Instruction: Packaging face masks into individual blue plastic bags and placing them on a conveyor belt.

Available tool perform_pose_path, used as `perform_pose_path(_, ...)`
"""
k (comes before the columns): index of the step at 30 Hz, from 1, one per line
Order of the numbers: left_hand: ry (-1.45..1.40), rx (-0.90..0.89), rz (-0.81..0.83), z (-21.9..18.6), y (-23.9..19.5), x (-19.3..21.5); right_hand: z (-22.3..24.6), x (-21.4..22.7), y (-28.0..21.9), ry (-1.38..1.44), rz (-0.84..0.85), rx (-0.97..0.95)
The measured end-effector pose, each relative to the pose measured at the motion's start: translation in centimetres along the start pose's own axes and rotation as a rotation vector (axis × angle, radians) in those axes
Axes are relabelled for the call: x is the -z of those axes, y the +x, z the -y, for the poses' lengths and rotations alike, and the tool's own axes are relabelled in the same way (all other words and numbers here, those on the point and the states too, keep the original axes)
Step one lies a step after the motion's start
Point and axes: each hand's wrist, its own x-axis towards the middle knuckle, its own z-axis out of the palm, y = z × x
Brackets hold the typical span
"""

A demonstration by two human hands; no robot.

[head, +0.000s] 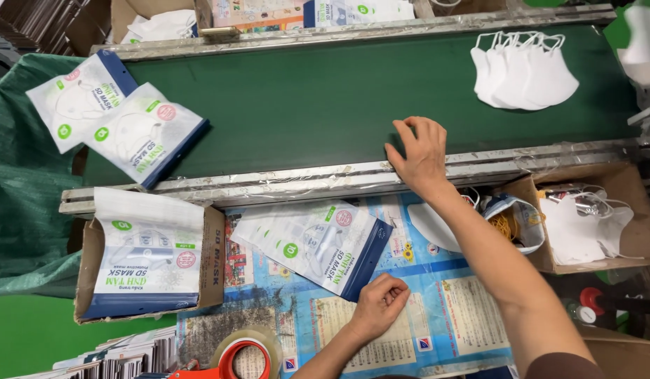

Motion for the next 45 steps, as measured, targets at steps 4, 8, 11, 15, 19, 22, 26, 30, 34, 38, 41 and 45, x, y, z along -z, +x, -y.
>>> perform_pose_path(4, 0.009, 0.034, 0.019, 0.2, 0.0, 0.0, -0.1, 0.1, 2.8, -0.242, 0.177, 0.061)
perform_pose_path(8, -0.005, 0.075, 0.038, -0.4, -0.1, 0.4, -6.5, -0.9, 8.4, -0.466, 0.428, -0.311)
perform_pose_path(11, -0.045, 0.018, -0.011, -0.5, -0.1, 0.4, -14.0, -0.4, 9.8, -0.337, 0.394, -0.742)
perform_pose_path(15, -0.055, -0.015, -0.019, -0.2, 0.1, 0.3, -15.3, -0.4, 9.3, -0.221, 0.488, -0.768)
perform_pose_path(19, -0.010, -0.010, -0.011, -0.4, -0.1, 0.2, -21.5, -5.1, 5.6, -0.465, 0.425, -0.304)
perform_pose_path(22, 0.008, -0.040, -0.028, 0.6, 0.0, 0.0, -18.5, -1.8, 6.4, -0.382, 0.401, -0.164)
perform_pose_path(26, 0.055, -0.065, -0.015, 2.2, -0.9, -1.0, -7.1, 7.9, 5.2, 0.501, 0.368, -0.244)
perform_pose_path(30, -0.101, 0.039, -0.049, -4.5, -0.1, 2.3, -1.0, 13.0, -3.7, 0.925, 0.349, -0.132)
perform_pose_path(34, -0.372, -0.052, -0.249, -7.8, -0.6, 5.7, 0.8, 11.1, -16.7, 0.848, 0.593, -0.313)
perform_pose_path(38, -0.168, 0.261, -0.113, -2.4, -1.9, 4.6, 7.0, 13.4, -18.3, 0.763, 0.634, -0.209)
perform_pose_path(41, -0.064, 0.088, -0.004, -2.1, -4.0, 4.0, 7.7, 13.7, -20.7, 0.782, 0.665, -0.381)
perform_pose_path(45, 0.361, 0.112, 0.170, -1.5, -4.8, 2.9, 5.2, 8.9, -28.5, 0.436, 0.676, -0.268)
